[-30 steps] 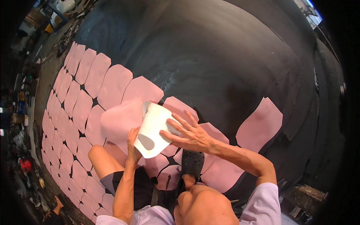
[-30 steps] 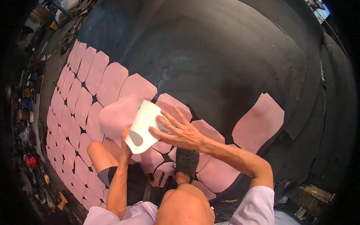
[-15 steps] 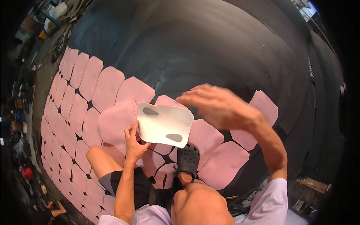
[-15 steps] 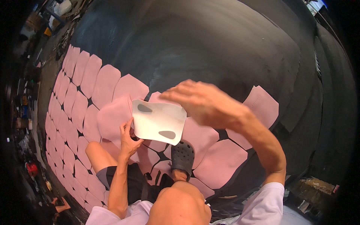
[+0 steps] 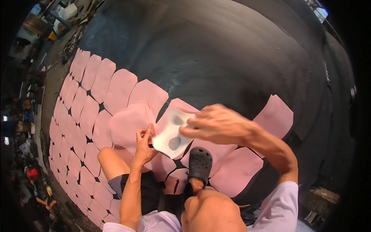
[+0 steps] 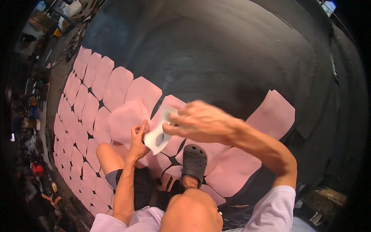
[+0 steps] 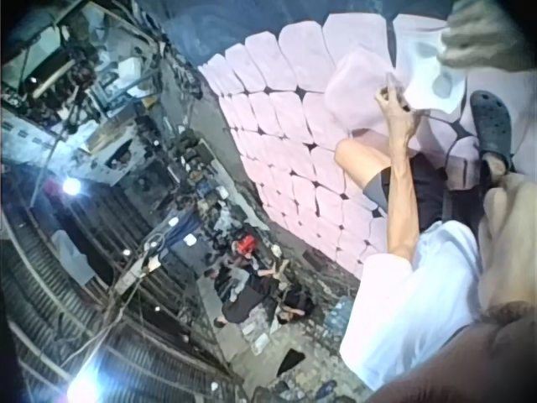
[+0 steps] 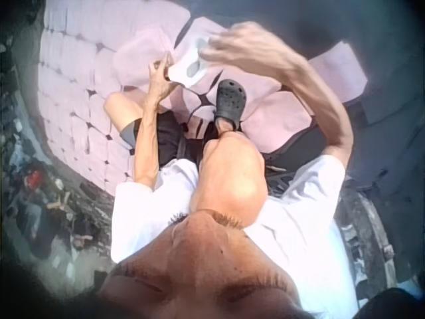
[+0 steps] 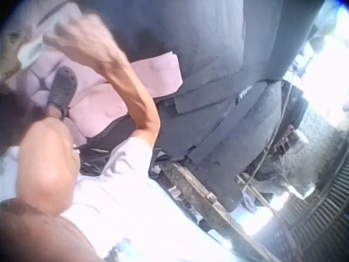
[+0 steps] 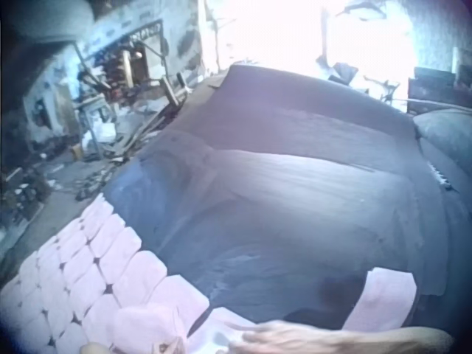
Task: The person arranges pink foam pieces on a dark surface, pressing them into place to form a pattern. The person then uses a knife to trim the edges of the assembled foam.
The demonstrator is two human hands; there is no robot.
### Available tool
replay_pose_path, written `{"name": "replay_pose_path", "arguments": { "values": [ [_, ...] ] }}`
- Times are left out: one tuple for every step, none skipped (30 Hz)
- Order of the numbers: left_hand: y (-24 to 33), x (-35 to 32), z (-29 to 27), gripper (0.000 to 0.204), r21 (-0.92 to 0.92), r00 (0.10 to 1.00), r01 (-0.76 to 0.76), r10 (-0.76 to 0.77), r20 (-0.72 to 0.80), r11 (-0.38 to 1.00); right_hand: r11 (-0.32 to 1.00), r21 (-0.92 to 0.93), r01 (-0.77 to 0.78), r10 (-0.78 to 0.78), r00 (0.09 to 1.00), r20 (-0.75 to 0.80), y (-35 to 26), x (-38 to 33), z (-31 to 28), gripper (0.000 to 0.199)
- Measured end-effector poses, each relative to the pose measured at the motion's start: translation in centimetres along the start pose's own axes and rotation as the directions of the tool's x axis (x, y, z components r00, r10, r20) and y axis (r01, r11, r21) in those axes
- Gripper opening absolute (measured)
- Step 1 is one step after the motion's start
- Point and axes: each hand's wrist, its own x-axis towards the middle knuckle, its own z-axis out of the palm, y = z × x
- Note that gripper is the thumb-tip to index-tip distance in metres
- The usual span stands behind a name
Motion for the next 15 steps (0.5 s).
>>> {"name": "replay_pose_path", "arguments": {
  "values": [
    [0.4,0.3,0.1,0.122,-0.005,0.999,0.027,-0.027,0.028,1.0,0.995,0.059,-0.078,0.085,0.987,-0.136,0.2,-1.3,-3.6,0.044],
    [-1.0,-0.2,0.3,0.109,0.154,0.999,-0.031,0.033,-0.008,0.988,0.982,0.126,-0.138,0.168,0.95,-0.263,0.8,-2.4,-6.9,0.048],
    [-0.3,0.2,1.1,0.099,0.093,0.999,-0.009,0.005,0.045,0.996,0.961,0.191,-0.203,0.253,0.92,-0.299,1.2,-2.8,-9.0,0.048],
    [1.1,1.0,1.7,0.089,0.024,0.992,-0.002,-0.001,0.122,1.0,0.914,0.283,-0.291,0.366,0.891,-0.267,1.3,-3.2,-10.6,0.047],
    [2.4,1.6,2.1,0.08,-0.04,0.979,0.012,-0.004,0.203,0.999,0.853,0.367,-0.371,0.471,0.85,-0.235,1.7,-3.6,-12.3,0.046],
    [3.9,1.6,1.9,0.072,-0.088,0.961,0.044,-0.018,0.276,0.995,0.759,0.486,-0.433,0.556,0.819,-0.14,2.2,-3.5,-13.1,0.043],
    [6.2,1.5,2.7,0.066,-0.421,0.954,0.141,-0.009,0.301,0.896,0.609,0.687,-0.397,0.578,0.815,-0.041,2.8,-3.8,-13.1,0.041],
    [8.6,1.3,3.2,0.062,-0.686,0.947,0.237,-0.006,0.321,0.687,0.587,0.684,-0.433,0.581,0.813,0.016,4.0,-4.6,-12.6,0.043],
    [13.4,1.8,5.6,0.06,-0.95,0.956,0.293,-0.009,0.294,0.103,0.57,0.674,-0.47,0.584,0.809,0.07,5.5,-5.5,-11.8,0.044],
    [17.0,2.2,7.4,0.059,-0.83,0.96,0.215,-0.045,0.276,-0.514,0.554,0.672,-0.491,0.575,0.81,0.118,7.3,-6.4,-10.4,0.046],
    [19.2,2.9,8.5,0.057,-0.814,0.952,0.226,-0.056,0.301,-0.535,0.607,0.489,-0.626,0.668,0.736,0.113,8.8,-7.7,-8.5,0.047],
    [21.0,3.5,9.7,0.054,-0.793,0.94,0.242,-0.067,0.334,-0.56,0.607,0.281,-0.744,0.754,0.65,0.092,10.2,-9.3,-6.7,0.048],
    [22.2,3.3,11.2,0.052,-0.769,0.923,0.258,-0.086,0.375,-0.585,0.615,0.258,-0.745,0.751,0.653,0.095,11.3,-11.3,-5.3,0.048],
    [22.7,2.9,13.4,0.052,-0.84,0.917,0.284,-0.125,0.379,-0.462,0.625,0.24,-0.742,0.744,0.66,0.102,12.3,-13.4,-4.2,0.047],
    [22.7,2.7,15.8,0.053,-0.898,0.916,0.299,-0.168,0.365,-0.322,0.645,0.228,-0.729,0.728,0.677,0.104,13.0,-14.5,-3.6,0.047]
  ]
}}
